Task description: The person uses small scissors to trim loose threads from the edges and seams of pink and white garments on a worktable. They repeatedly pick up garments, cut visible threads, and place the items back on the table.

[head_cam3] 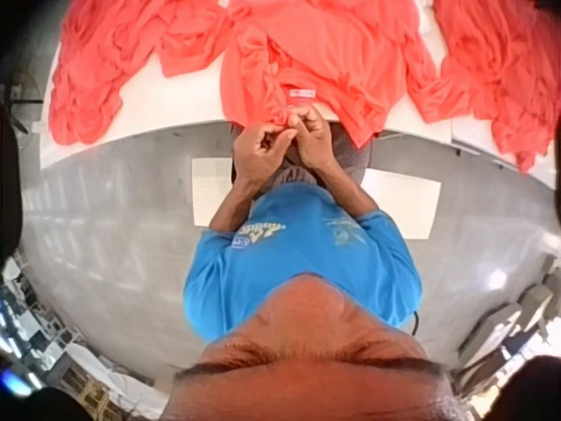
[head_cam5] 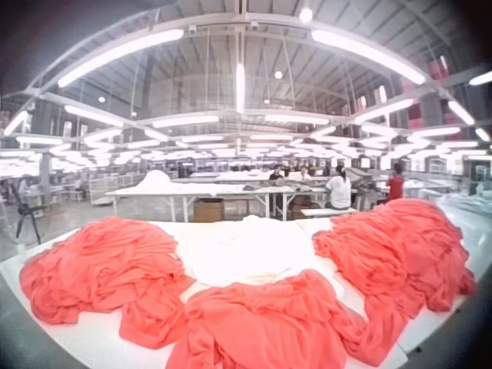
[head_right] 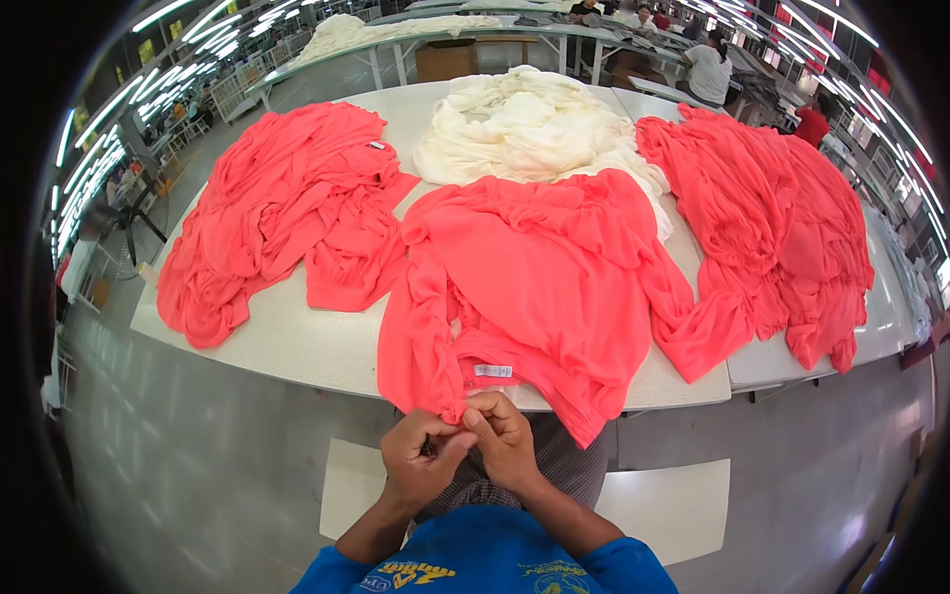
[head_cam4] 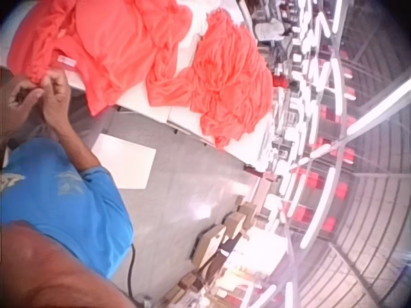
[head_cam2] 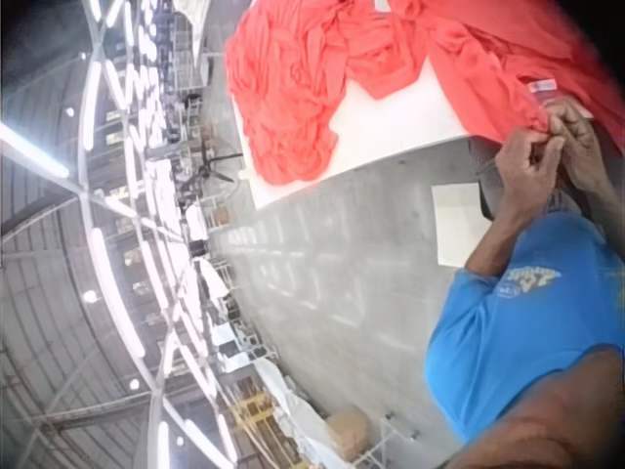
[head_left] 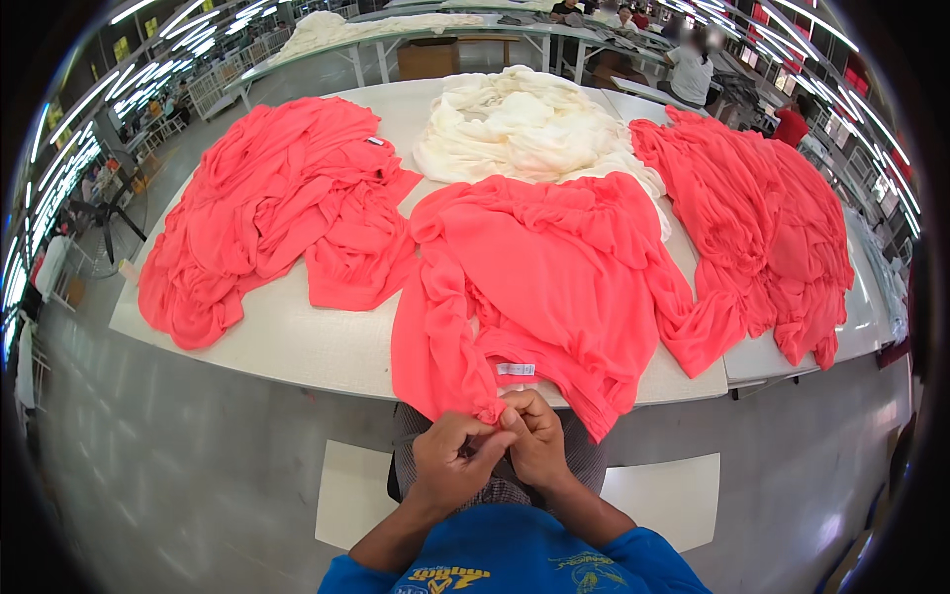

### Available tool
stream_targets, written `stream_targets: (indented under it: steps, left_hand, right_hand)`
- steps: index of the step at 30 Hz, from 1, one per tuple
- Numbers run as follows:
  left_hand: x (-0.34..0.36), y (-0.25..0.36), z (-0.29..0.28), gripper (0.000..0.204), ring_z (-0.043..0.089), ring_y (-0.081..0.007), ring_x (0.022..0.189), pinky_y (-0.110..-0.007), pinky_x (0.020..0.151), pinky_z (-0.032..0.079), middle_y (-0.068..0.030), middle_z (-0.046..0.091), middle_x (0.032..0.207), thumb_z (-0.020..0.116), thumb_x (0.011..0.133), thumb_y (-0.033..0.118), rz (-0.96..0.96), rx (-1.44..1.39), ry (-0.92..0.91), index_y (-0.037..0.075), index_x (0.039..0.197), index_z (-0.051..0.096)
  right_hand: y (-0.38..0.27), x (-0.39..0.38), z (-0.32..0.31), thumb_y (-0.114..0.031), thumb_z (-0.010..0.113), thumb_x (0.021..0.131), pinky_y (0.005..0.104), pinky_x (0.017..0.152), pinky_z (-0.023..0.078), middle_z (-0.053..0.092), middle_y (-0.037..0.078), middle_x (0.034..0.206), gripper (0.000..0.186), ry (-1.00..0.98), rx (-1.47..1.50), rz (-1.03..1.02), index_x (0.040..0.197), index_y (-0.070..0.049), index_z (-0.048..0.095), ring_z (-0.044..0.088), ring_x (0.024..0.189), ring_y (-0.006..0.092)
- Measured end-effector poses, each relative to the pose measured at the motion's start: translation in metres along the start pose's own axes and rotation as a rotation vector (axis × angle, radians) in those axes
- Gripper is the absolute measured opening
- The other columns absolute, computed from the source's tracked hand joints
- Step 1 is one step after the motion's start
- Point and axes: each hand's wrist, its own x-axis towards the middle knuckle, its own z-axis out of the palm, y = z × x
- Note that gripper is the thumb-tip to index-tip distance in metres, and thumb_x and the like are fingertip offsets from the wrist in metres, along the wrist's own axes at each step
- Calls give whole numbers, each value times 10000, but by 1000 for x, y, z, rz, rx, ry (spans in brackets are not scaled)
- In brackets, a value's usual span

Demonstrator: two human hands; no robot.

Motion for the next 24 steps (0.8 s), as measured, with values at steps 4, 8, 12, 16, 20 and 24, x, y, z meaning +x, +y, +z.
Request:
stream_targets:
  steps: [4, 8, 12, 16, 20, 24]
  left_hand:
    - [0, 3, -4, 108, 497, -98, 565, -224, 513, 382, -53, 577, 686, 665, 814, -6, -54, -49, 29, 10, 744, 584]
    - [2, 1, -11, 84, 505, -117, 568, -237, 519, 389, -64, 589, 693, 636, 819, -22, 59, -45, 34, 5, 760, 583]
    - [1, 2, -16, 59, 513, -117, 576, -238, 518, 385, -64, 594, 696, 636, 813, -22, 97, -39, 27, 6, 787, 592]
    - [-6, 1, -19, 62, 512, -100, 590, -231, 514, 377, -59, 578, 683, 665, 800, 5, 87, -100, -32, 9, 789, 604]
    - [-8, 3, -31, 168, 499, -66, 609, -217, 530, 387, -31, 567, 697, 693, 797, 37, -287, -237, -351, 8, 927, 591]
    - [-16, 2, -29, 330, 506, -41, 714, -199, 604, 410, -40, 583, 825, 724, 792, 61, -382, -449, -303, 8, 1066, 548]
  right_hand:
    - [-5, 1, 1, -23, 578, 918, 236, 813, 447, 580, 40, 992, 163, -83, 5, -47, 1074, 15, 546, 554, 892, 90]
    - [-7, 4, -1, 53, 628, 855, 241, 833, 436, 572, 58, 1012, 230, -200, -79, -116, 1073, 21, 559, 547, 928, 110]
    - [-2, 5, -3, 70, 641, 836, 243, 829, 427, 570, 69, 1002, 200, -183, -215, -191, 1021, 25, 579, 541, 927, 116]
    - [6, 6, -5, 73, 652, 826, 245, 820, 428, 569, 72, 988, 181, -97, -210, -233, 987, 22, 586, 539, 922, 119]
    - [6, 7, -4, 77, 658, 820, 252, 824, 433, 565, 74, 979, 178, -13, -145, -239, 970, 15, 585, 539, 920, 123]
    - [4, 8, -3, 86, 656, 818, 260, 836, 439, 558, 79, 991, 182, 13, -161, -270, 964, 9, 580, 538, 931, 130]
